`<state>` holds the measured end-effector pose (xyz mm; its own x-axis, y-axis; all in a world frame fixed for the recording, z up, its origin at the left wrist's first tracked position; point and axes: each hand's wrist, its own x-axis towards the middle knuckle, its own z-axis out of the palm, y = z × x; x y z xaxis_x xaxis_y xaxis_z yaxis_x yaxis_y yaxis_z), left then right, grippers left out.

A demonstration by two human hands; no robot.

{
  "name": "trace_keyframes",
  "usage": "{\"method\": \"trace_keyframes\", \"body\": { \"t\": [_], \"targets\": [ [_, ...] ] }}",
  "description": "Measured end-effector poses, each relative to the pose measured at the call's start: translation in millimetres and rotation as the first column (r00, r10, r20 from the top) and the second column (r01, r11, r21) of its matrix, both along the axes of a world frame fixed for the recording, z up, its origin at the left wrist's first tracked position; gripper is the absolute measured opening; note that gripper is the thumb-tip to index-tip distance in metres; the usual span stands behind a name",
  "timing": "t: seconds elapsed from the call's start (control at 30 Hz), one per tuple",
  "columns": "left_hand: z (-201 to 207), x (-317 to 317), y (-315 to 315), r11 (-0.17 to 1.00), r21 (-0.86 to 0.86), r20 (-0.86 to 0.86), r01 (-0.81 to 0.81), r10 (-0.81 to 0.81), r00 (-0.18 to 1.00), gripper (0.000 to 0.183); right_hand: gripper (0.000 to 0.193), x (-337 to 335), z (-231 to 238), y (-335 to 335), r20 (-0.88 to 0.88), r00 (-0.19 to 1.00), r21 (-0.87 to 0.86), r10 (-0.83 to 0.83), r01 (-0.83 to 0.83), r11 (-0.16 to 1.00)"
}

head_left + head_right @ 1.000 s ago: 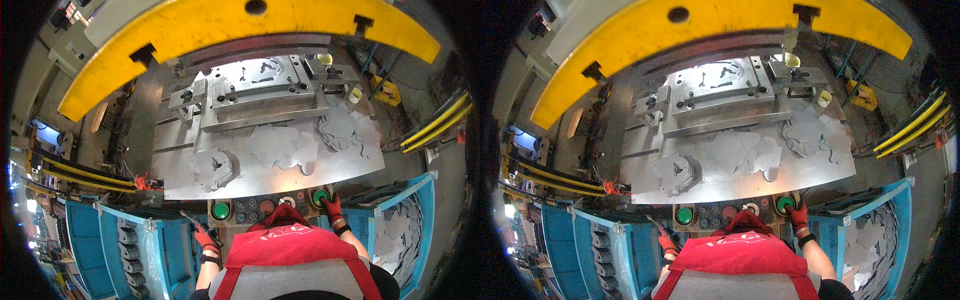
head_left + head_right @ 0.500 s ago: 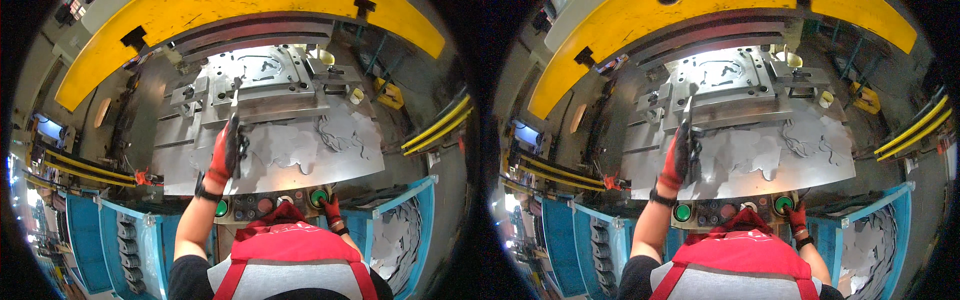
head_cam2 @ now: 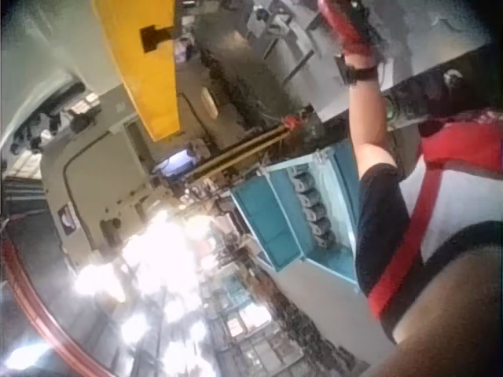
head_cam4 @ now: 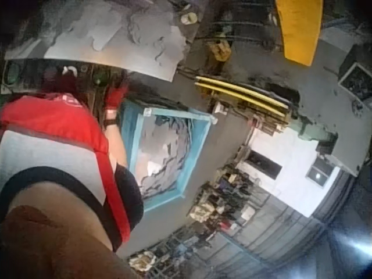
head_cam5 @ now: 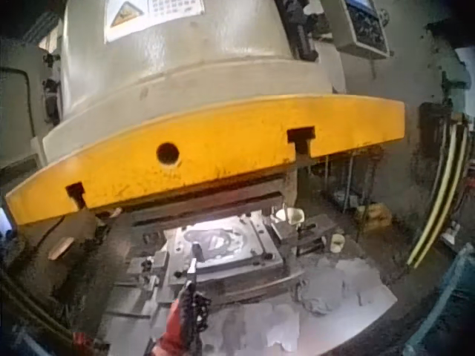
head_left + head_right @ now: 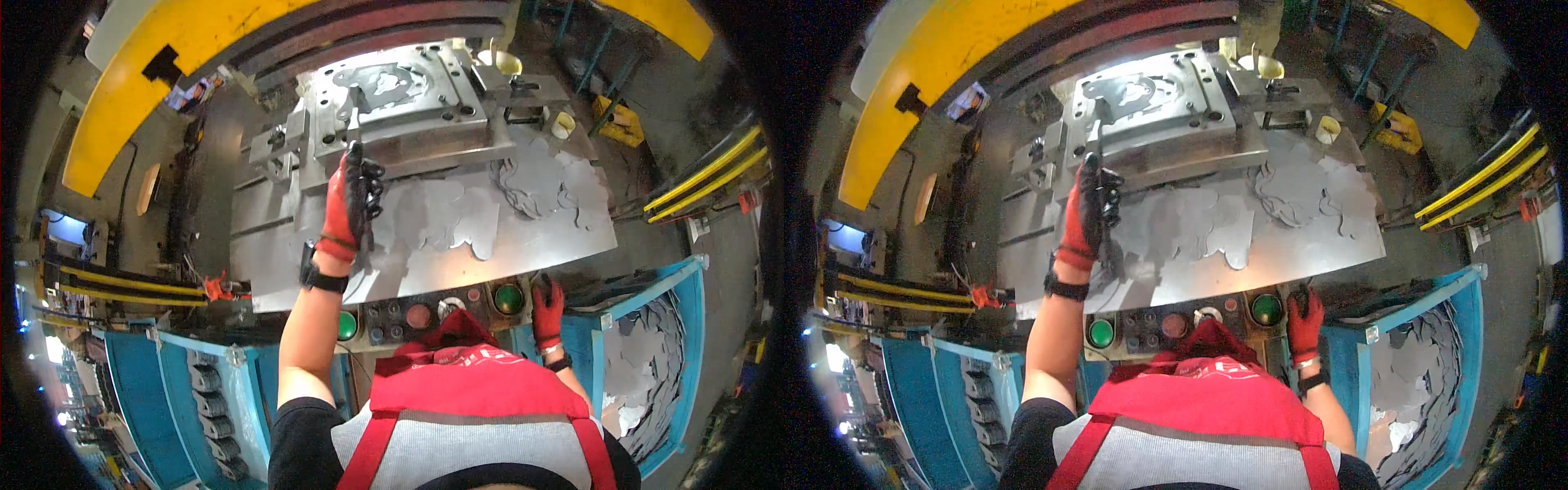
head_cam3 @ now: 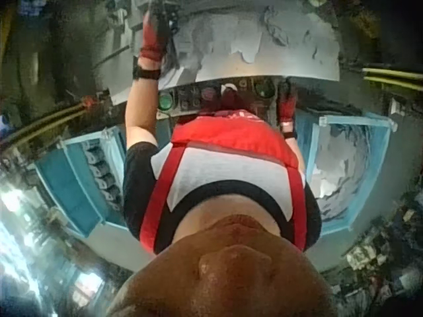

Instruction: Operator picks up metal blanks, places them into a stamping press, activates the machine, and removes the formed part for trimming.

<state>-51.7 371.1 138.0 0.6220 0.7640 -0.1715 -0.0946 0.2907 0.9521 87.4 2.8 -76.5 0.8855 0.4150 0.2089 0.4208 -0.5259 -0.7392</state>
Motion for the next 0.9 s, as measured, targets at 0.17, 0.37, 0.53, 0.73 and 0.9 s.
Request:
{"method": "trace_keyframes", "body": {
  "t": [0.17, 0.37, 0.53, 0.73, 0.9],
  "targets": [
    [-8.7, -81.9, -47.5, 0.997, -0.047, -0.007, -0.058, 0.058, 0.998, 0.046, 0.041, 2.0, 69.8, 71.2, -0.128, 0.944, 0.189, 0.304, -0.277, 0.942],
    [-32.8, -170.0, -105.5, 0.966, -0.098, -0.21, -0.241, 0.216, 0.953, 0.04, 0.041, -10.5, 92.5, 161.8, 0.095, 0.835, 0.064, 0.541, -0.548, 0.834],
    [-57.8, -203.8, -125.9, 0.941, -0.18, -0.213, -0.288, 0.248, 0.945, 0.038, 0.051, -12.7, 88.2, 235.2, 0.227, 0.8, -0.05, 0.556, -0.56, 0.827],
    [-76.8, -214.0, -122.5, 0.911, -0.273, -0.17, -0.308, 0.27, 0.948, 0.037, 0.064, -13.9, 84.0, 283.9, 0.417, 0.593, -0.376, 0.688, -0.577, 0.725],
    [-81.1, -220.8, -121.1, 0.912, -0.187, -0.159, -0.364, 0.338, 0.928, 0.026, 0.072, -8.9, 74.8, 263.9, 0.302, 0.441, -0.64, 0.845, -0.564, 0.523]
  ]
}}
